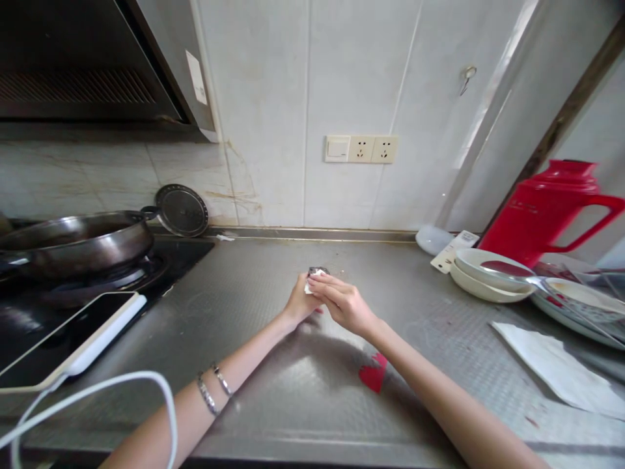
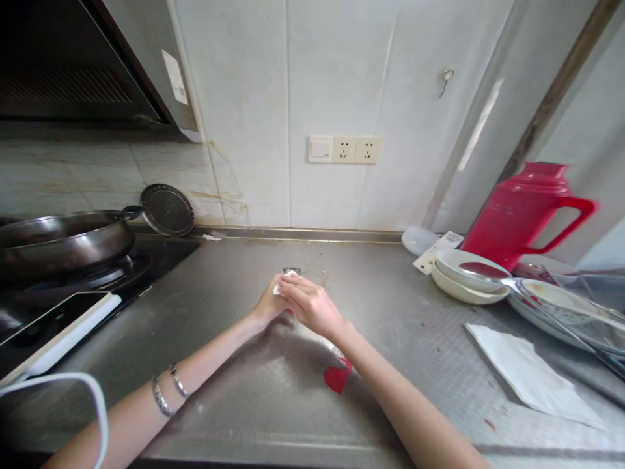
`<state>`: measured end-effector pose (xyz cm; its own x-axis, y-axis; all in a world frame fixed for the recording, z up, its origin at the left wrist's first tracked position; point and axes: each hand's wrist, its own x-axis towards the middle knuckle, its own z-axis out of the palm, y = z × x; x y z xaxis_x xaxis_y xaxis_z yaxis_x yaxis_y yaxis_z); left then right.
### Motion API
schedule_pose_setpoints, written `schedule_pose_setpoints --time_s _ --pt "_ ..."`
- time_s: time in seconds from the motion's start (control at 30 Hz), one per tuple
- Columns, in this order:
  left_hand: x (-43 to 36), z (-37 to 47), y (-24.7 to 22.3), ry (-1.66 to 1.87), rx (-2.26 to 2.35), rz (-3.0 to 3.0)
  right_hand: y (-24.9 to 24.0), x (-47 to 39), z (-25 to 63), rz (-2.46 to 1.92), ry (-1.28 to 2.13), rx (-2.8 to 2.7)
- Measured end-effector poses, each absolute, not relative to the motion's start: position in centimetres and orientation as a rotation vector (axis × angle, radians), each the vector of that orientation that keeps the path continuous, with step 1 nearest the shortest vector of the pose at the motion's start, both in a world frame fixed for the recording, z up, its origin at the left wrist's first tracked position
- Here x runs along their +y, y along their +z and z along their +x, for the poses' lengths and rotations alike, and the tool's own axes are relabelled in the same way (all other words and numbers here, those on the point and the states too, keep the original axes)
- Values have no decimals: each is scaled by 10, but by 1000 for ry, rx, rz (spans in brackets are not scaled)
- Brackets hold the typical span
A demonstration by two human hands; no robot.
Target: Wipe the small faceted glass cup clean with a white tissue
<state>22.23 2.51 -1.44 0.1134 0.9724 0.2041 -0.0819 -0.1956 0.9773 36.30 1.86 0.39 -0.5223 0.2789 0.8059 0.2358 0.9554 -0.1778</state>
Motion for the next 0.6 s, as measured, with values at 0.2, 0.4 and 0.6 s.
schedule_pose_setpoints --time_s 0.2,0.4,0.6 --pt "24 222 -10 1199 1029 1412 8 19 364 -519 180 -1949" --pt "19 229 -7 1246 1098 1305 5 29 370 -675 170 -1799" --pt "23 226 -4 1208 916 1459 0 23 367 -495 28 -1937"
